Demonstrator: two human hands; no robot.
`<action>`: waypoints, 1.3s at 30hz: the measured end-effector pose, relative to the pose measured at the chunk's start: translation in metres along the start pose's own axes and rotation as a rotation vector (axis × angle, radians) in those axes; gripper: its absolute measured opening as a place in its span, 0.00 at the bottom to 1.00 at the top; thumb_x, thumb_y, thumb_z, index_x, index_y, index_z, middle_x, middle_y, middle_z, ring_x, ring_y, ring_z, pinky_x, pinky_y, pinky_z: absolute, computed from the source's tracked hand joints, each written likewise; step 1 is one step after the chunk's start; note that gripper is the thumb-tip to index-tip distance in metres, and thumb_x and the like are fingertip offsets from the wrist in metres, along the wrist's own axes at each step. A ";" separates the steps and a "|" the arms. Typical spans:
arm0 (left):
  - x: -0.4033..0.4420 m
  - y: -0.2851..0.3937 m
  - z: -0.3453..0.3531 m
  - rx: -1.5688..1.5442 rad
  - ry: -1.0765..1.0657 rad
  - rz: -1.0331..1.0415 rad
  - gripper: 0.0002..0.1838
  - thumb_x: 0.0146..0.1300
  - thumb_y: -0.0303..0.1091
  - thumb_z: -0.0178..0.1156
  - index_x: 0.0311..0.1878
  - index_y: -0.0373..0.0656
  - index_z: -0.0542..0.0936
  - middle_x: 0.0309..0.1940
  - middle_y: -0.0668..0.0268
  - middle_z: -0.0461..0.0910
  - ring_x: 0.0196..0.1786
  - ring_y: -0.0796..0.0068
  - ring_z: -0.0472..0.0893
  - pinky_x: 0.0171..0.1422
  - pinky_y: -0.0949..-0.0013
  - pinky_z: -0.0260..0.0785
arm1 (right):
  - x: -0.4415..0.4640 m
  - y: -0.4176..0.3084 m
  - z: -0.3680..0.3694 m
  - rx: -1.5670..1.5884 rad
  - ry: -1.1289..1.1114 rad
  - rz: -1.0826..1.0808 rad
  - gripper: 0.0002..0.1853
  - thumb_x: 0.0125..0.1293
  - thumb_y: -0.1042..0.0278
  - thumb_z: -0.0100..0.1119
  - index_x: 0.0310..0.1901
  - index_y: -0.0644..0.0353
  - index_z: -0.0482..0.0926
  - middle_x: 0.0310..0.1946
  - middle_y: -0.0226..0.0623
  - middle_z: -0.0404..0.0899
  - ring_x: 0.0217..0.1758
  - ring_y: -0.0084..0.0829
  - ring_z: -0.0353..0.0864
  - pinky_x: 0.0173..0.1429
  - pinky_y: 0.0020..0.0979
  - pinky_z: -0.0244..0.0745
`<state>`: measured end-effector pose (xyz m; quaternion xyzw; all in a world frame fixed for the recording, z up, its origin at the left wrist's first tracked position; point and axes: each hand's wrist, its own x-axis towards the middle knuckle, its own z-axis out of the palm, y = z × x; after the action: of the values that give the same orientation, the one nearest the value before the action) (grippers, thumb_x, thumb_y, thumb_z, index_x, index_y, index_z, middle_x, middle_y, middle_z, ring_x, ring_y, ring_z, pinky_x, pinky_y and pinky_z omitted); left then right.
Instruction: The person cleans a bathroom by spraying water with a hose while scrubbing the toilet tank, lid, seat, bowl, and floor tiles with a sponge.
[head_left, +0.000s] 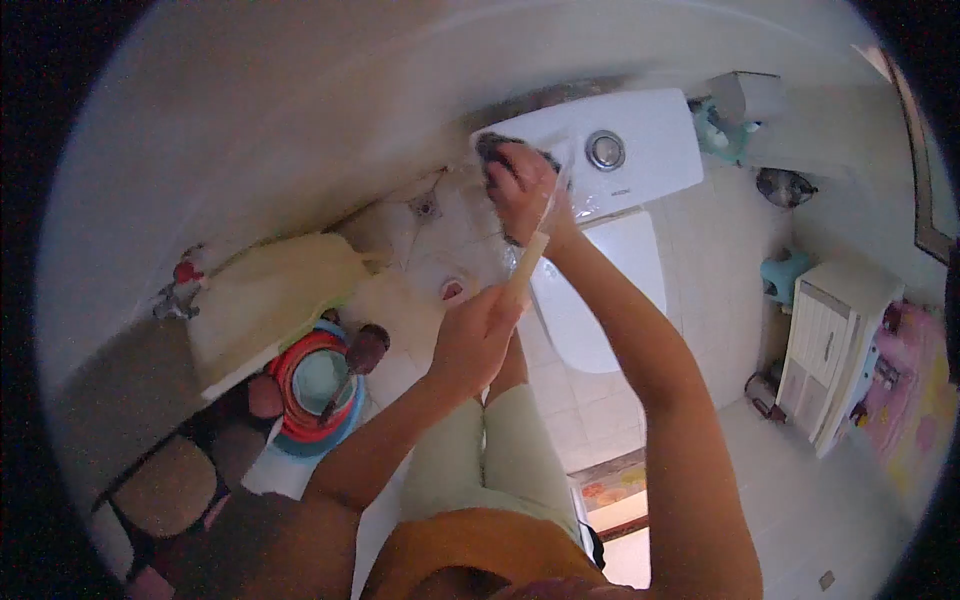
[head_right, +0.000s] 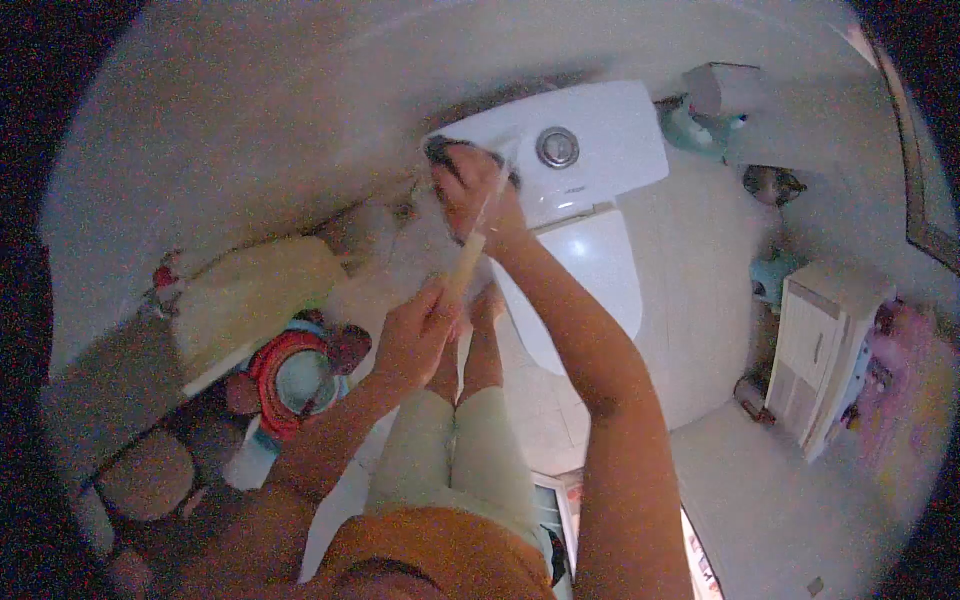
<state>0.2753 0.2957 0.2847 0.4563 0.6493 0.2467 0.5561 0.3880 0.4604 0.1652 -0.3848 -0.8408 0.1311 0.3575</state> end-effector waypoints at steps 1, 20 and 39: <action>0.001 0.003 0.000 0.004 -0.019 -0.033 0.12 0.71 0.37 0.58 0.44 0.37 0.80 0.30 0.51 0.81 0.34 0.50 0.82 0.40 0.55 0.71 | -0.007 0.013 -0.015 -0.046 -0.029 0.150 0.16 0.55 0.76 0.61 0.47 0.66 0.78 0.53 0.52 0.76 0.56 0.54 0.74 0.61 0.50 0.72; 0.037 0.054 0.066 0.001 -0.106 0.049 0.12 0.69 0.38 0.59 0.39 0.38 0.80 0.19 0.57 0.73 0.22 0.62 0.73 0.29 0.61 0.64 | 0.028 0.138 -0.089 -0.450 0.180 0.578 0.17 0.59 0.71 0.60 0.51 0.60 0.77 0.54 0.48 0.76 0.61 0.52 0.73 0.65 0.46 0.73; 0.050 0.053 0.077 0.007 -0.126 0.018 0.13 0.69 0.39 0.58 0.37 0.37 0.79 0.19 0.56 0.74 0.22 0.60 0.74 0.30 0.58 0.63 | -0.007 0.162 -0.107 -0.584 0.093 0.594 0.31 0.62 0.63 0.57 0.66 0.65 0.70 0.68 0.53 0.68 0.72 0.53 0.65 0.76 0.50 0.58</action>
<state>0.3671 0.3487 0.2836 0.4786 0.6100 0.2200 0.5920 0.5561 0.5576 0.1573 -0.7014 -0.6780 -0.0330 0.2175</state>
